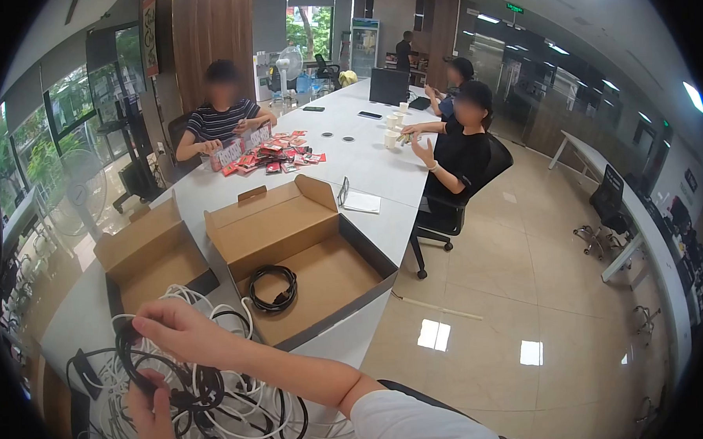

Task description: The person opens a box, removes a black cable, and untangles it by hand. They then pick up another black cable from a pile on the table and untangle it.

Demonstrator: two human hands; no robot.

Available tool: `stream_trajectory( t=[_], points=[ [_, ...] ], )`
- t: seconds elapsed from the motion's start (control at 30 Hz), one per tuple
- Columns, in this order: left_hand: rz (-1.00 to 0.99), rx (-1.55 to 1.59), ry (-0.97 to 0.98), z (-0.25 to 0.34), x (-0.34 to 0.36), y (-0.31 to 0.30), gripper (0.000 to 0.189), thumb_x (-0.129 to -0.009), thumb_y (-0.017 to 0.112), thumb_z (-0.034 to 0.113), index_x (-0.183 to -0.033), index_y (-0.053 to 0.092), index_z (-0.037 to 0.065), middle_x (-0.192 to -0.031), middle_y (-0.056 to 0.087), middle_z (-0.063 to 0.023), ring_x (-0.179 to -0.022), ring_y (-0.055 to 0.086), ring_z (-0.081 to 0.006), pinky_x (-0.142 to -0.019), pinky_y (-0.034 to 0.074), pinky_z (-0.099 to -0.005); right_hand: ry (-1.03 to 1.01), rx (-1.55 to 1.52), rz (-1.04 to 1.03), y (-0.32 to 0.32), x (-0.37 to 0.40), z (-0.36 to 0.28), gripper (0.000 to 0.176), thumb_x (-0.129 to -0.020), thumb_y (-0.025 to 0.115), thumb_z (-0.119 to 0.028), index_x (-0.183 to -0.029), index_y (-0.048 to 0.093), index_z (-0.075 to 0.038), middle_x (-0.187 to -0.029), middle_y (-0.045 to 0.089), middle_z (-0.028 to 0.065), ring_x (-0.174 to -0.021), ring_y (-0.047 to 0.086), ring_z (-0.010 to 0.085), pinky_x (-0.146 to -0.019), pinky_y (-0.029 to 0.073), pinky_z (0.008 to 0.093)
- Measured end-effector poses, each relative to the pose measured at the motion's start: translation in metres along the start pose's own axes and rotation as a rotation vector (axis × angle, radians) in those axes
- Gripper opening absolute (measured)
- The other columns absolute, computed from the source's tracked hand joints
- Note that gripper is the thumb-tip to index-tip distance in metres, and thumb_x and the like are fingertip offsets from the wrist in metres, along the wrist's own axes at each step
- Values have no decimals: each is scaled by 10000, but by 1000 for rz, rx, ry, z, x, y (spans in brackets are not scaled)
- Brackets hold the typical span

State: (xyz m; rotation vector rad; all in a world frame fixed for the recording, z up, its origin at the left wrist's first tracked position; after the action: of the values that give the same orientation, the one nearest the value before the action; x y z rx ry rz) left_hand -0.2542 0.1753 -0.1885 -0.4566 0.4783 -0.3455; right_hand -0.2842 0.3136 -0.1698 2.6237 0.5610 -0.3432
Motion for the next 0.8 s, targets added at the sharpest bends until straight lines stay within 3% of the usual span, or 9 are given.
stream_trajectory(
  t=[0.17, 0.27, 0.37, 0.5, 0.7, 0.8],
  points=[
    [-51, -31, -38, 1, -1, 0, 167, -915, 559, 155, -967, 564, -4, -710, 497, -18, -565, 394, -88, -530, 325, -238, -4, 26, 43, -1, -2, 7, 182, -963, 525, -210, -964, 566, -32, -646, 474, -64, -489, 355, -9, -414, 259, 180],
    [-3, -229, 195, 1, -3, 0, 177, -904, 580, 152, -1005, 568, 7, -792, 564, -48, -610, 463, -103, -572, 376, -243, -6, 0, 93, -5, -1, 8, 151, -948, 540, -180, -979, 557, -34, -675, 487, -63, -492, 345, -11, -417, 249, 176],
    [53, -23, -44, -31, 2, 1, 207, -843, 609, 126, -976, 554, -23, -829, 565, -59, -689, 558, -140, -687, 447, -292, -8, -53, 107, -11, 0, 8, 136, -934, 548, -158, -984, 556, -33, -695, 505, -58, -488, 344, -8, -415, 251, 176],
    [19, 130, -151, -37, 4, 2, 187, -830, 624, 101, -957, 555, -18, -814, 578, -59, -673, 567, -127, -581, 476, -269, -26, -30, 87, -10, 0, 3, 140, -932, 541, -152, -995, 552, -28, -768, 550, -37, -554, 401, -6, -436, 278, 172],
    [78, 361, -226, -46, 0, 7, 235, -826, 653, 91, -1005, 539, -11, -903, 613, -82, -654, 574, -111, -498, 482, -226, -285, 163, 57, 1, 2, -4, 138, -927, 535, -108, -1002, 537, 8, -889, 579, 6, -804, 507, 15, -589, 423, 183],
    [113, 418, -218, -51, 2, 6, 337, -818, 677, 104, -1087, 502, 0, -952, 612, -87, -640, 578, -102, -492, 481, -216, -109, 0, 36, 10, 4, 1, 147, -924, 535, -95, -1012, 528, 22, -892, 581, 20, -807, 520, 34, -650, 453, 201]
  ],
)
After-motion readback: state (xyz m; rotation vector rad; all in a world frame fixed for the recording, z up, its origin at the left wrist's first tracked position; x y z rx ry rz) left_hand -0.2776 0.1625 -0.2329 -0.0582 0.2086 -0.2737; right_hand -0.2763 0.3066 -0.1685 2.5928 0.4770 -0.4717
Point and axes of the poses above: each hand's wrist, its own x-axis away from the middle knuckle, its own y-axis out of the palm, z = x × y, the point moved 8 cm from there along -x, towards the middle knuckle
